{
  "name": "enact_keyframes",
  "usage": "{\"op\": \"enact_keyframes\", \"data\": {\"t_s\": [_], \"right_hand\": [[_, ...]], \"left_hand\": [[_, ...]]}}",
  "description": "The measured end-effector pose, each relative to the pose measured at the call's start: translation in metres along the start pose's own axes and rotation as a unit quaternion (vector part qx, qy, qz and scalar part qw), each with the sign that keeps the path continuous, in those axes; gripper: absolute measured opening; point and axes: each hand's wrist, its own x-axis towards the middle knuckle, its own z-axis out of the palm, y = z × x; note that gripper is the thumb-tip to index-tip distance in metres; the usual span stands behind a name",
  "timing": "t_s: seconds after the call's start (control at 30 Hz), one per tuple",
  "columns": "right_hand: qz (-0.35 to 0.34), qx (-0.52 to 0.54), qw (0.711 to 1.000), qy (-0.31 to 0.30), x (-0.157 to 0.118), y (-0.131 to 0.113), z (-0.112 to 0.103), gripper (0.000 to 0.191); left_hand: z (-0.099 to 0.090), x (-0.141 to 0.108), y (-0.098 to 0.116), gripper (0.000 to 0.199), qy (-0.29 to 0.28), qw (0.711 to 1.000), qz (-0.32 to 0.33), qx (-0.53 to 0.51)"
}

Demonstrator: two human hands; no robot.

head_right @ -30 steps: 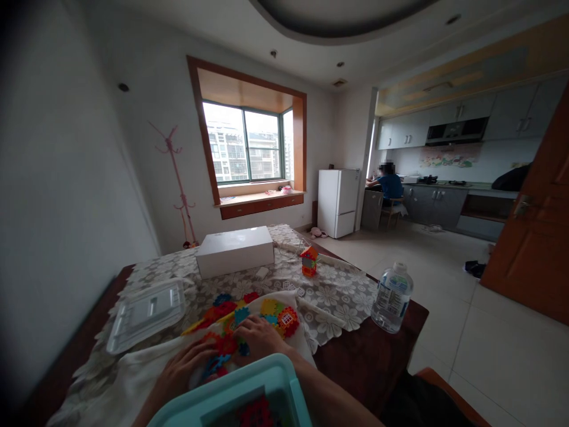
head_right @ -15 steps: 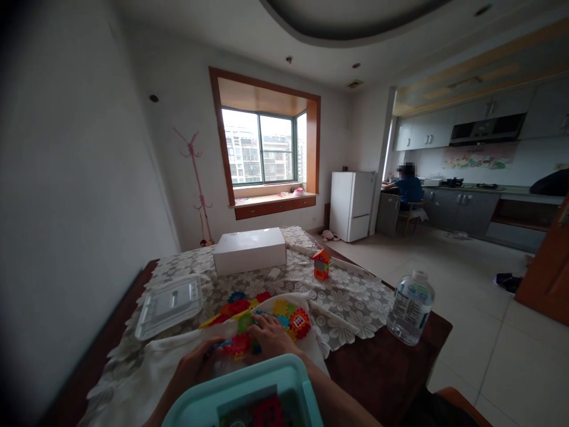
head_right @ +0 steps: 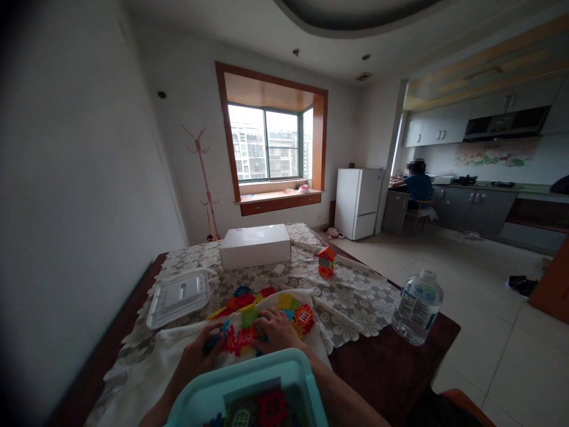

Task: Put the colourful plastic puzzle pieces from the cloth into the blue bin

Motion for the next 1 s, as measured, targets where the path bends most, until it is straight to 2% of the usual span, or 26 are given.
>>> {"op": "enact_keyframes", "data": {"t_s": [0.2,0.37,0.5,0.63,0.77,0.87,1.0], "right_hand": [[-0.031,0.013,0.999,-0.028,0.003,-0.006,-0.002,0.015],[-0.036,0.023,0.999,-0.030,0.000,-0.016,-0.002,0.014],[-0.021,0.025,0.999,0.000,-0.003,-0.017,-0.002,0.015],[-0.026,0.035,0.999,0.032,-0.002,-0.011,0.000,0.018],[0.004,0.117,0.988,0.102,0.004,-0.009,0.000,0.016],[0.055,0.193,0.969,0.142,0.009,-0.012,-0.004,0.027],[0.093,0.253,0.951,0.152,0.013,-0.015,-0.012,0.042]], "left_hand": [[0.005,0.000,-0.005,0.051,-0.053,0.998,0.019,-0.032],[0.004,0.002,0.001,0.042,-0.063,0.996,0.025,-0.052],[0.002,0.000,0.008,0.044,-0.042,0.997,0.054,-0.030],[-0.001,-0.001,0.013,0.035,-0.021,0.996,0.083,-0.011],[-0.004,-0.003,0.016,0.030,-0.022,0.996,0.081,-0.009],[-0.004,-0.004,0.017,0.028,-0.006,0.996,0.087,-0.004],[-0.005,-0.005,0.017,0.027,0.014,0.994,0.102,0.023]]}}
